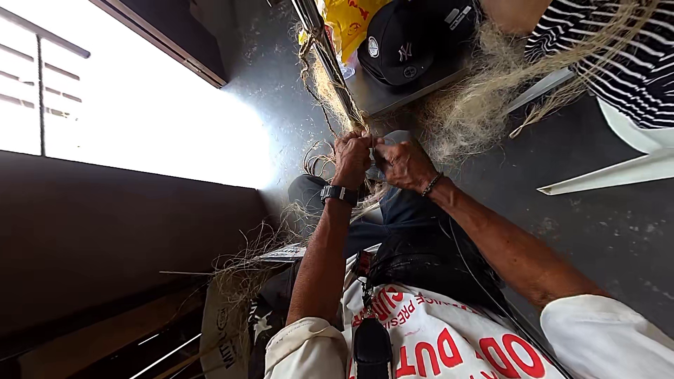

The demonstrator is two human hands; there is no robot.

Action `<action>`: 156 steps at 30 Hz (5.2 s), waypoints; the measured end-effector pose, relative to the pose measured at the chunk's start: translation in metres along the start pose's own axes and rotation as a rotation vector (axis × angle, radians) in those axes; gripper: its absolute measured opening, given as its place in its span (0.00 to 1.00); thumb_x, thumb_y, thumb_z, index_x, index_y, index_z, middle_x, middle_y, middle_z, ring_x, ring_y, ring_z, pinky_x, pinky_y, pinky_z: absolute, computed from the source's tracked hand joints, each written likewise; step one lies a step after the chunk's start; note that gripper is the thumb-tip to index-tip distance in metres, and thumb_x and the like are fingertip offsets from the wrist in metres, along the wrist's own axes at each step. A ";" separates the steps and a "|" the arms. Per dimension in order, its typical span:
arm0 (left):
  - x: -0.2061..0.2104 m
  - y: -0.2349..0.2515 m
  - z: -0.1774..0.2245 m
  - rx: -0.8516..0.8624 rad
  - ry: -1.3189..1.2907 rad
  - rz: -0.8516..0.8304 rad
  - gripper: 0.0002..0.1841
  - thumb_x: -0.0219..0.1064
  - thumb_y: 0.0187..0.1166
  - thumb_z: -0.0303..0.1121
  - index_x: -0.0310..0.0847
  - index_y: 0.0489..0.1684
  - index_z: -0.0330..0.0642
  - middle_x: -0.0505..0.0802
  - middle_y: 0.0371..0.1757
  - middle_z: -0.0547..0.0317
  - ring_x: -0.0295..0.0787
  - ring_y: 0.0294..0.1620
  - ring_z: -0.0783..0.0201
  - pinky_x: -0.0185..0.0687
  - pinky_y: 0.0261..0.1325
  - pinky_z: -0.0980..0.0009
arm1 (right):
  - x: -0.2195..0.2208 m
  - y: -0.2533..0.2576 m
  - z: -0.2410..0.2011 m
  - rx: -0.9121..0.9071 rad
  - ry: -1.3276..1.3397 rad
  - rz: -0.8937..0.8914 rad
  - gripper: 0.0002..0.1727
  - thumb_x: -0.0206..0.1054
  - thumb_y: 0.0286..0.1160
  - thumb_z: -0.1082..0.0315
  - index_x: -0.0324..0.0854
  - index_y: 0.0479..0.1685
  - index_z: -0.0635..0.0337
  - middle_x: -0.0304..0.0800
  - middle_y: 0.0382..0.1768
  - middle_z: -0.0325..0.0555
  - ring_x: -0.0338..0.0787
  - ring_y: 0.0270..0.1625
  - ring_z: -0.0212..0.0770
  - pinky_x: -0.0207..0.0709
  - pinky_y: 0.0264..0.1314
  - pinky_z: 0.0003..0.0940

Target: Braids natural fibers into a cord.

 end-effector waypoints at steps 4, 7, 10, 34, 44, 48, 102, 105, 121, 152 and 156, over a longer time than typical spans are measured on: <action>-0.002 -0.005 -0.003 -0.007 -0.122 -0.044 0.10 0.52 0.88 0.24 0.71 0.33 0.46 0.81 0.21 0.65 0.57 0.07 0.79 0.50 0.09 0.85 | -0.005 -0.012 0.001 -0.110 0.052 -0.012 0.10 0.66 0.76 0.66 0.89 0.32 0.59 0.90 0.29 0.48 0.90 0.36 0.48 0.81 0.41 0.55; -0.007 -0.006 -0.002 0.015 -0.102 -0.044 0.08 0.55 0.87 0.24 0.73 0.35 0.44 0.81 0.20 0.65 0.60 0.08 0.78 0.54 0.10 0.84 | -0.040 0.001 0.007 -0.082 0.114 0.179 0.13 0.64 0.80 0.65 0.93 0.46 0.62 0.93 0.46 0.54 0.92 0.54 0.47 0.83 0.63 0.48; -0.008 -0.005 0.001 0.030 -0.073 -0.032 0.08 0.56 0.86 0.23 0.75 0.34 0.43 0.82 0.20 0.64 0.60 0.08 0.78 0.54 0.10 0.84 | -0.034 0.027 0.022 0.112 0.340 0.089 0.14 0.61 0.85 0.67 0.88 0.57 0.63 0.94 0.47 0.49 0.91 0.49 0.36 0.83 0.60 0.37; -0.019 -0.078 0.041 0.556 0.942 0.307 0.05 0.62 0.83 0.28 0.80 0.40 0.35 0.88 0.36 0.43 0.87 0.38 0.47 0.82 0.42 0.50 | 0.008 0.045 0.012 0.057 0.319 0.194 0.07 0.63 0.77 0.74 0.85 0.37 0.67 0.85 0.28 0.48 0.83 0.32 0.37 0.77 0.41 0.36; -0.003 -0.100 0.002 0.777 0.973 0.249 0.06 0.62 0.78 0.23 0.86 0.42 0.33 0.89 0.26 0.50 0.88 0.26 0.52 0.85 0.30 0.51 | 0.027 0.040 0.021 0.325 0.651 0.126 0.06 0.60 0.85 0.72 0.81 0.41 0.63 0.81 0.21 0.39 0.76 0.18 0.27 0.69 0.21 0.23; -0.017 -0.098 -0.002 0.633 0.763 0.226 0.04 0.71 0.76 0.28 0.91 0.37 0.38 0.93 0.32 0.55 0.89 0.31 0.63 0.88 0.39 0.60 | 0.026 0.032 0.032 0.320 0.627 0.041 0.11 0.58 0.86 0.67 0.82 0.55 0.63 0.74 0.23 0.38 0.68 0.19 0.30 0.66 0.21 0.29; -0.008 -0.009 0.022 0.136 0.193 -0.251 0.17 0.48 0.93 0.29 0.82 0.60 0.29 0.96 0.42 0.48 0.95 0.35 0.61 0.92 0.37 0.67 | -0.003 0.032 0.042 0.195 0.807 0.137 0.06 0.64 0.79 0.73 0.82 0.34 0.61 0.74 0.16 0.33 0.65 0.13 0.25 0.60 0.15 0.22; -0.019 -0.004 0.017 0.099 0.111 -0.177 0.14 0.53 0.91 0.27 0.85 0.56 0.31 0.96 0.42 0.48 0.94 0.34 0.63 0.88 0.32 0.71 | 0.003 0.032 0.044 0.242 0.878 0.105 0.06 0.63 0.81 0.73 0.82 0.35 0.60 0.69 0.14 0.32 0.61 0.11 0.25 0.58 0.13 0.21; -0.019 0.005 0.014 0.072 0.180 -0.164 0.06 0.69 0.79 0.24 0.83 0.30 0.37 0.81 0.16 0.64 0.60 0.09 0.79 0.51 0.10 0.83 | 0.006 0.032 0.039 0.245 0.815 0.009 0.06 0.63 0.83 0.74 0.80 0.36 0.63 0.67 0.12 0.32 0.61 0.10 0.24 0.55 0.11 0.20; 0.009 -0.017 0.018 0.207 -0.021 -0.211 0.11 0.55 0.87 0.26 0.76 0.30 0.42 0.83 0.18 0.63 0.78 0.16 0.72 0.77 0.24 0.78 | 0.004 -0.046 -0.005 0.012 -0.114 0.091 0.16 0.63 0.76 0.72 0.93 0.57 0.52 0.89 0.22 0.52 0.88 0.23 0.55 0.77 0.25 0.57; 0.005 -0.025 0.023 0.173 -0.190 -0.264 0.11 0.53 0.88 0.27 0.75 0.32 0.46 0.81 0.19 0.65 0.80 0.20 0.70 0.83 0.32 0.72 | -0.023 -0.067 0.039 0.055 0.028 0.115 0.16 0.62 0.86 0.65 0.89 0.64 0.57 0.96 0.44 0.54 0.96 0.42 0.52 0.87 0.50 0.57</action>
Point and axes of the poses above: each hand's wrist, its own y-axis towards the middle knuckle, its own x-axis out of the palm, z = x × y, the point moved 9 cm from there along y, towards the middle knuckle
